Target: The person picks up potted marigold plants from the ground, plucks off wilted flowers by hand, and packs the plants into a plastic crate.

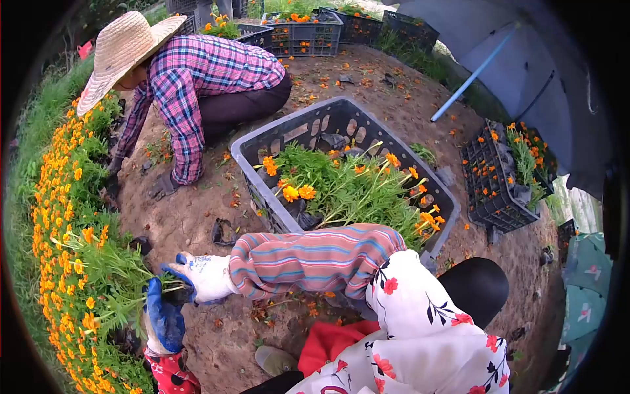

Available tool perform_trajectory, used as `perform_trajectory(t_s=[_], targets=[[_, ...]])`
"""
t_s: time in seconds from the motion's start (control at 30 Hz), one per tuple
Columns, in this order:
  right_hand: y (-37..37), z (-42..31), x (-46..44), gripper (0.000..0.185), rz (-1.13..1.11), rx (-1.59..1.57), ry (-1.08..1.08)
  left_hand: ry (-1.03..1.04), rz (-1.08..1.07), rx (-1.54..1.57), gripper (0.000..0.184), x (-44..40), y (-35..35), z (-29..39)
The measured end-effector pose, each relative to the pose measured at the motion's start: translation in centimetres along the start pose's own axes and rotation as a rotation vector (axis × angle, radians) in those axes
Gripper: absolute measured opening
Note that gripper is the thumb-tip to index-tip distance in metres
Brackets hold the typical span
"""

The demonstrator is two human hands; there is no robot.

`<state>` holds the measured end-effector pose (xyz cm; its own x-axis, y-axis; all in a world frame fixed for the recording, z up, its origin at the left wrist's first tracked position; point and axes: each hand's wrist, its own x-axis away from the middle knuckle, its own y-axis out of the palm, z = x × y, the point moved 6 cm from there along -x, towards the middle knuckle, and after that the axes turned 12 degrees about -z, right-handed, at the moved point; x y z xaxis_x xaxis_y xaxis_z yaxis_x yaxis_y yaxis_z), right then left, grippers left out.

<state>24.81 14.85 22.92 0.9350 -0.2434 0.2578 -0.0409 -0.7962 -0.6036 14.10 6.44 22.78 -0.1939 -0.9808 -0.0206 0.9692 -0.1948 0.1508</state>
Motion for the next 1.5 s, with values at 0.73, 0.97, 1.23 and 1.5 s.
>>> perform_trajectory(t_s=[0.73,0.97,1.23,1.5], targets=[[-19.2,12.7,29.7,0.037,0.761,0.242,0.239,-0.07,0.02,-0.16,0.042,-7.5,6.4,2.5],[-6.0,32.5,30.9,0.059,0.584,0.361,0.98,-0.328,0.02,-0.146,0.035,-5.6,5.5,-3.6],[-5.6,35.5,31.6,0.067,0.583,0.323,1.068,-0.46,0.059,-0.03,0.038,-3.1,2.5,-6.5],[-12.0,26.5,29.8,0.083,0.291,0.187,0.617,-0.557,0.055,0.102,0.039,0.3,-1.7,-10.8]])
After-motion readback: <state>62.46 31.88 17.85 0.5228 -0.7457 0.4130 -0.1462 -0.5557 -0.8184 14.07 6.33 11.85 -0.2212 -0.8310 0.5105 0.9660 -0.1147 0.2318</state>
